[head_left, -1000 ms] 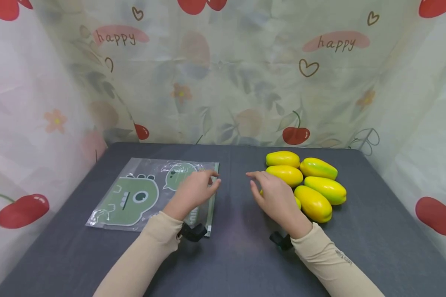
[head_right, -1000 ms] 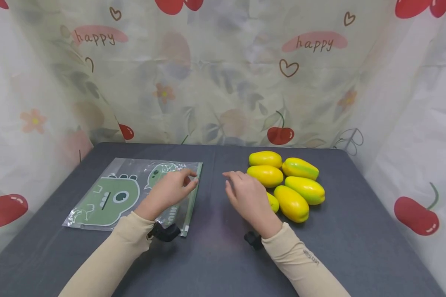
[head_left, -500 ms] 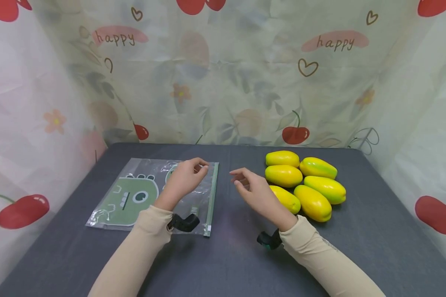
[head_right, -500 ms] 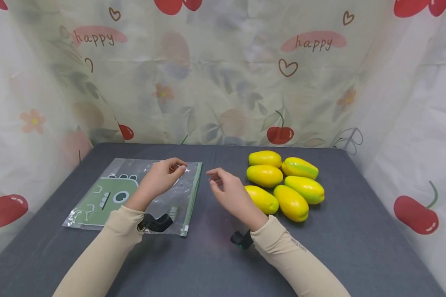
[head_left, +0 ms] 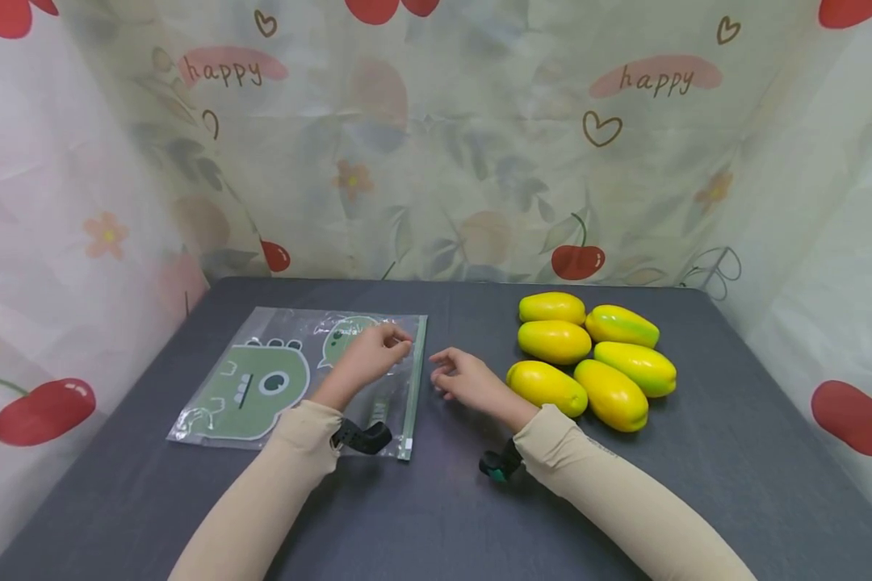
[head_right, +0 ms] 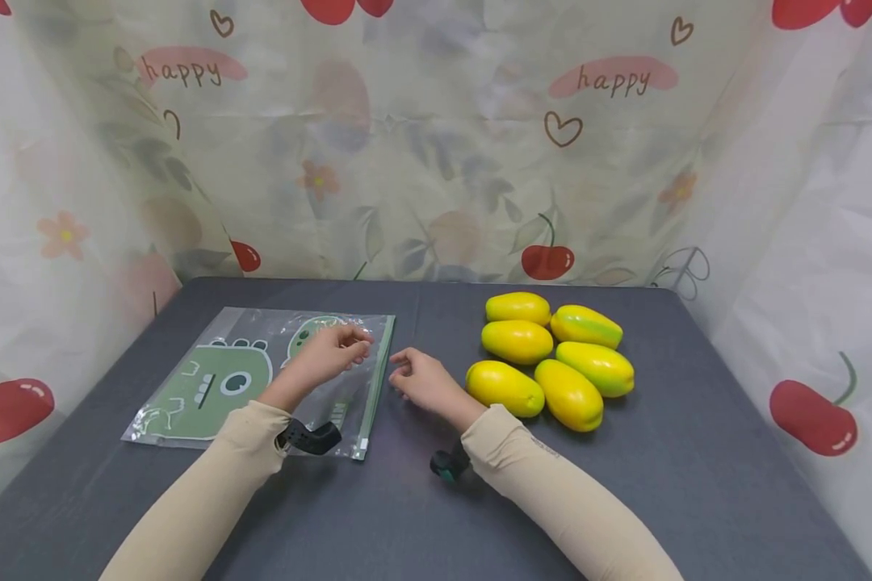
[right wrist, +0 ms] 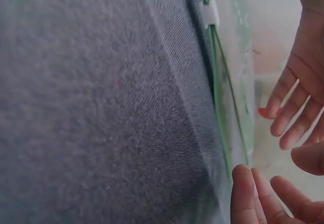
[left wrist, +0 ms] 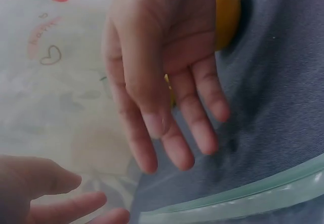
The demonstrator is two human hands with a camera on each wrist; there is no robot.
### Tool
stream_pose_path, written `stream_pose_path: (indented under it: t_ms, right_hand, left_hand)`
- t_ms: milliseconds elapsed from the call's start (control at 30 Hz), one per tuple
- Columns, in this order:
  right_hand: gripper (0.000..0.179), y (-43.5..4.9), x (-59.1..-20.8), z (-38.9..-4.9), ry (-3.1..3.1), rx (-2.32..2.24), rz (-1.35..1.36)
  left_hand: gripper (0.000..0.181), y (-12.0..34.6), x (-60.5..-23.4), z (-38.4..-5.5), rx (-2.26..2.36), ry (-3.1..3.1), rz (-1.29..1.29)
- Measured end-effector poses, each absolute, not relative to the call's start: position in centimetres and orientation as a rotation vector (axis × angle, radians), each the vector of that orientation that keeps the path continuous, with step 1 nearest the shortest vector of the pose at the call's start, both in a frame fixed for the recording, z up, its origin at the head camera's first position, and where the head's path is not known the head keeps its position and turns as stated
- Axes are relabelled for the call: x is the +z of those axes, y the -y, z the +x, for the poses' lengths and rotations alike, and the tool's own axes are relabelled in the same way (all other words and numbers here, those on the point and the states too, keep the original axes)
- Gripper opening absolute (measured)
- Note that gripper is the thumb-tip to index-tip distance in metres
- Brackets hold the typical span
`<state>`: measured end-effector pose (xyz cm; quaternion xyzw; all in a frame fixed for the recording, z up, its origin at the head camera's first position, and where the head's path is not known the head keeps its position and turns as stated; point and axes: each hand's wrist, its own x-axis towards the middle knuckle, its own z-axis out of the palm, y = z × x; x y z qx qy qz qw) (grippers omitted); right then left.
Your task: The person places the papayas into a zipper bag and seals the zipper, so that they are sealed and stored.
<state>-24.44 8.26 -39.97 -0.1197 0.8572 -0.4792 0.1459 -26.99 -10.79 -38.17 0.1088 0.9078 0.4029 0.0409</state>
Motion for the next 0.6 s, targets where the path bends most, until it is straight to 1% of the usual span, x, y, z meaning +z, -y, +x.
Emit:
stream_pose_path:
  t_ms: [200, 400, 600]
  right_hand:
    - [0.039, -7.7, -41.1, -25.7, -2.402, -1.391, -0.335]
    - [0.044, -7.5, -41.7, -26.7, -2.383, -1.36, -0.323]
    - [0.054, -7.2, -41.7, -27.2, -2.401, -1.309, -0.349]
  left_hand:
    - [0.027, 10.5, -39.3, -27.3, 1.33, -2.683, 0.292]
    - [0.026, 10.4, -40.3, -27.6, 1.407, -2.575, 0.198]
    - [0.027, 10.3, -41.1, -27.9, 1.449, -2.501, 0.099]
